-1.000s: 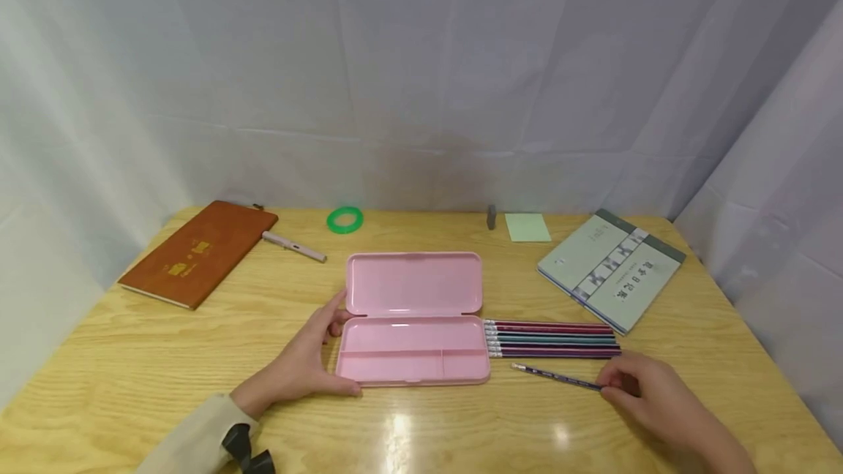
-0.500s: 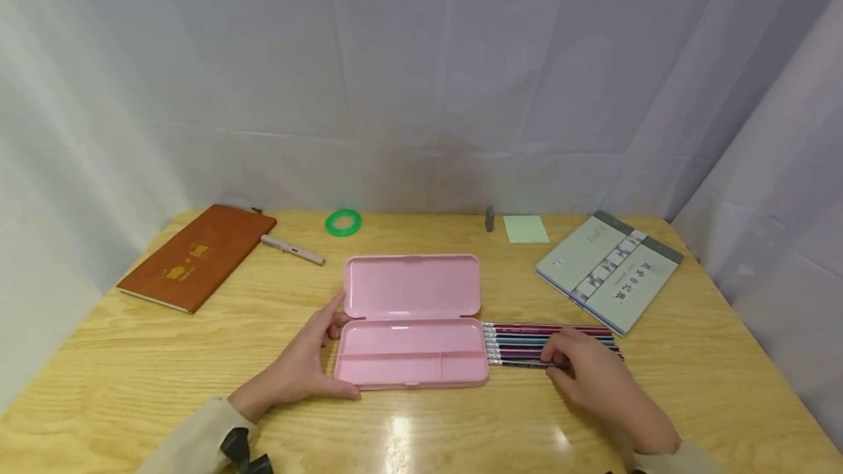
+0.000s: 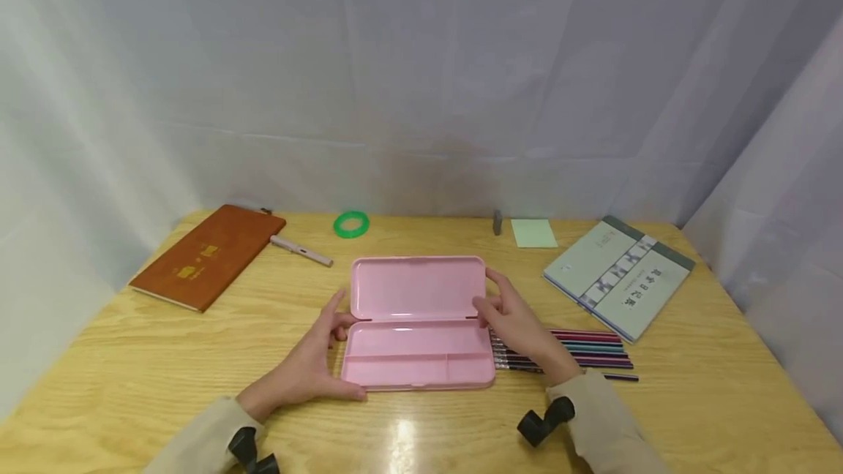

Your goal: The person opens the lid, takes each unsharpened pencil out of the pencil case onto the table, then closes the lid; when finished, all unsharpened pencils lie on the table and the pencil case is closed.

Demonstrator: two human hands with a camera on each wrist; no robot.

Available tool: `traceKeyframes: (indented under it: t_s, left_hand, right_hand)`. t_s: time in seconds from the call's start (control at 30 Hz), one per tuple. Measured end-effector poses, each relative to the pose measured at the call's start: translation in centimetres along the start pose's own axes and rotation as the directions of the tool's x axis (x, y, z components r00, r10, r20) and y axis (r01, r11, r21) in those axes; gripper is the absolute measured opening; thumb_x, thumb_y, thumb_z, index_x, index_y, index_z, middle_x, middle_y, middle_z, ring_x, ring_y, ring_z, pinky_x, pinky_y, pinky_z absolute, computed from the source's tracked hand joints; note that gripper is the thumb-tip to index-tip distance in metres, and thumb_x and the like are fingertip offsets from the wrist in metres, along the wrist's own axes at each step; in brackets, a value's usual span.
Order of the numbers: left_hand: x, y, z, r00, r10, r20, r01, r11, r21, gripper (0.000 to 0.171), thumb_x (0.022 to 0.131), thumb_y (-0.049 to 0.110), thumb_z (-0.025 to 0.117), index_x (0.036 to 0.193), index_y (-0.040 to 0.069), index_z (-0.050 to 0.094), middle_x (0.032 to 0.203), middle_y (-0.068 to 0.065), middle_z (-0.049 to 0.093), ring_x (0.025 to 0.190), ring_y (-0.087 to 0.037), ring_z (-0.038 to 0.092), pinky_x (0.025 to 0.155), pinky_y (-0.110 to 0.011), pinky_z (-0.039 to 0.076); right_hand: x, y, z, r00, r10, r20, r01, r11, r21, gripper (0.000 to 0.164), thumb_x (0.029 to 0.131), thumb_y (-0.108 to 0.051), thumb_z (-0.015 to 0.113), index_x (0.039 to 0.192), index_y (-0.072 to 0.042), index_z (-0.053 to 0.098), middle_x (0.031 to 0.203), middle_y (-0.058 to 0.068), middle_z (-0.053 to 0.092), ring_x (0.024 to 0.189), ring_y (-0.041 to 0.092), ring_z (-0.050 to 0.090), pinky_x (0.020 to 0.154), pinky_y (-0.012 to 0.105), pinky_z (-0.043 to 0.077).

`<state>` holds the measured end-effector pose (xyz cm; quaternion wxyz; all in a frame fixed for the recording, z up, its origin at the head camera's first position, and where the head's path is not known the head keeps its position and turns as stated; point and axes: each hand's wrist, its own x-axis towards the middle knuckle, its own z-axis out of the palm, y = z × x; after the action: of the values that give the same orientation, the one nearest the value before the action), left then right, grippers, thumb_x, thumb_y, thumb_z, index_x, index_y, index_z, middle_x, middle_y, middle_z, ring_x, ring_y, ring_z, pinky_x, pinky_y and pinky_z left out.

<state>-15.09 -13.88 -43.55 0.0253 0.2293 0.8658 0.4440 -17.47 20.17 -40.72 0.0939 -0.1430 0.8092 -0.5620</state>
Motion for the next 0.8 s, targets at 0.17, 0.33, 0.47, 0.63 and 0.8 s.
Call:
traceKeyframes:
  t_s: [0.17, 0.33, 0.47, 0.63, 0.8]
  left_hand:
    - [0.0, 0.0, 0.1, 1.000, -0.002, -0.014, 0.002, 1.000, -0.003, 0.150, 0.045, 0.042, 0.095, 0.154, 0.006, -0.002, 0.117, 0.000, 0.055, 0.097, -0.014, 0.042, 0.088, -0.029, 0.039]
    - [0.0, -0.1, 0.1, 1.000, -0.030, 0.008, 0.030, 1.000, -0.003, 0.146, 0.047, 0.042, 0.095, 0.155, 0.010, 0.002, 0.123, 0.000, 0.053, 0.103, -0.014, 0.045, 0.095, -0.033, 0.040]
    - [-0.1, -0.1, 0.0, 0.999, 0.019, 0.026, -0.020, 0.999, 0.026, 0.129, 0.052, 0.043, 0.094, 0.152, 0.008, 0.022, 0.123, -0.003, 0.050, 0.105, -0.013, 0.045, 0.094, -0.033, 0.041]
    - [-0.3, -0.2, -0.2, 0.994, 0.104, 0.015, -0.105, 0.988, 0.115, 0.111, 0.051, 0.048, 0.092, 0.142, 0.009, 0.043, 0.121, -0.001, 0.052, 0.100, -0.010, 0.043, 0.086, -0.027, 0.042]
    - [-0.2, -0.2, -0.4, 0.993, 0.117, 0.032, -0.120, 0.986, 0.119, 0.106, 0.056, 0.048, 0.090, 0.143, 0.008, 0.045, 0.129, -0.001, 0.055, 0.106, -0.011, 0.043, 0.093, -0.033, 0.042]
  right_hand:
    - [-0.5, 0.1, -0.3, 0.998, -0.056, -0.019, 0.058, 0.985, 0.163, 0.046, 0.106, -0.023, 0.032, 0.143, 0.004, 0.024, 0.071, -0.001, 0.046, 0.055, 0.008, 0.036, 0.049, 0.026, 0.031]
    - [-2.0, 0.6, -0.8, 0.964, -0.266, 0.026, 0.262, 0.959, 0.104, 0.031, 0.107, -0.015, 0.024, 0.121, 0.008, 0.039, 0.063, 0.004, 0.042, 0.045, 0.019, 0.028, 0.039, 0.031, 0.025]
    - [-3.5, 0.7, -0.7, 0.970, -0.223, 0.096, 0.229, 0.972, -0.057, 0.023, 0.104, -0.010, 0.039, 0.120, 0.003, 0.050, 0.061, 0.006, 0.045, 0.047, 0.011, 0.037, 0.044, 0.025, 0.036]
    - [-4.6, 0.6, -0.1, 0.979, -0.180, 0.101, 0.202, 0.934, -0.293, 0.028, 0.089, -0.023, 0.069, 0.113, -0.013, 0.060, 0.064, -0.009, 0.045, 0.053, -0.002, 0.038, 0.050, 0.020, 0.038]
    - [-4.8, 0.4, 0.2, 0.975, -0.210, 0.072, 0.221, 0.890, -0.398, 0.031, 0.084, -0.026, 0.074, 0.111, -0.015, 0.062, 0.062, -0.013, 0.041, 0.053, -0.004, 0.035, 0.052, 0.019, 0.038]
